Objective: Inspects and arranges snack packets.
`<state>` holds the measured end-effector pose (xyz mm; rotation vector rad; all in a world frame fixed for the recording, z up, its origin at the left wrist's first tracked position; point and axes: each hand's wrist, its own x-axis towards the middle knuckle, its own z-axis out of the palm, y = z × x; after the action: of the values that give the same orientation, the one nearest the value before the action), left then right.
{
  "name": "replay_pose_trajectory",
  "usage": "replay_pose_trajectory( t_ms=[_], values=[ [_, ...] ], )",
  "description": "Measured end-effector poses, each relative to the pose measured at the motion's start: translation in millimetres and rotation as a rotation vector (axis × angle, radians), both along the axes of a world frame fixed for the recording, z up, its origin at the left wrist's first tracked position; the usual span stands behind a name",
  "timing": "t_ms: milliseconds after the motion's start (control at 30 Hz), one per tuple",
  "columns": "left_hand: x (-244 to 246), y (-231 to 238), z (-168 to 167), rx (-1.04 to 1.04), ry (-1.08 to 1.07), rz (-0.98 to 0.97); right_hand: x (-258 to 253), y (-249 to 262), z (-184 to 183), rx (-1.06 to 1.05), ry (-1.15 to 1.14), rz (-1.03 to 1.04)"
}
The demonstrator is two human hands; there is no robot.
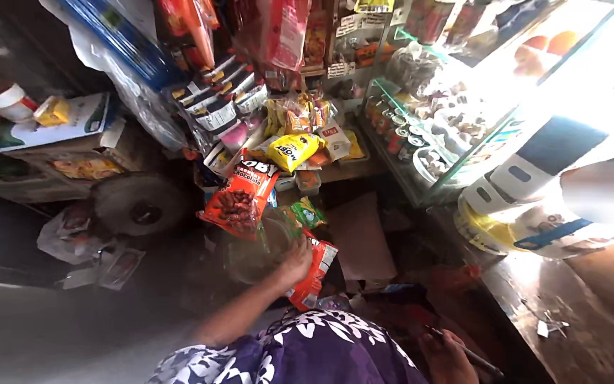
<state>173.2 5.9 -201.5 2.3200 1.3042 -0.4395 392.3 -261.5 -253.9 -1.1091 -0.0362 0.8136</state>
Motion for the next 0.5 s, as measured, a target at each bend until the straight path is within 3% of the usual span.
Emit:
replay_pose_trajectory(
  t_ms=[67,133,300,367,500],
  values=[
    [2,18,18,0.017,-0.141,0.037,-2,12,9,-0.028,-0.027,0.004],
    [5,46,33,-0.027,-0.438,0.187,-1,23,14,-0.055,-0.04,0.014],
    [31,135,41,-0.547,-1.335,1.009,-1,48,27,-0.073,-0.022,0.009],
    [37,168,44,-0.608,-1.578,1.233,1,54,22,-0.019,-0.028,0.023],
    [45,205,43,-0.634,-1.756,1.302,3,56,17,-0.012,-0.072,0.046]
  ],
)
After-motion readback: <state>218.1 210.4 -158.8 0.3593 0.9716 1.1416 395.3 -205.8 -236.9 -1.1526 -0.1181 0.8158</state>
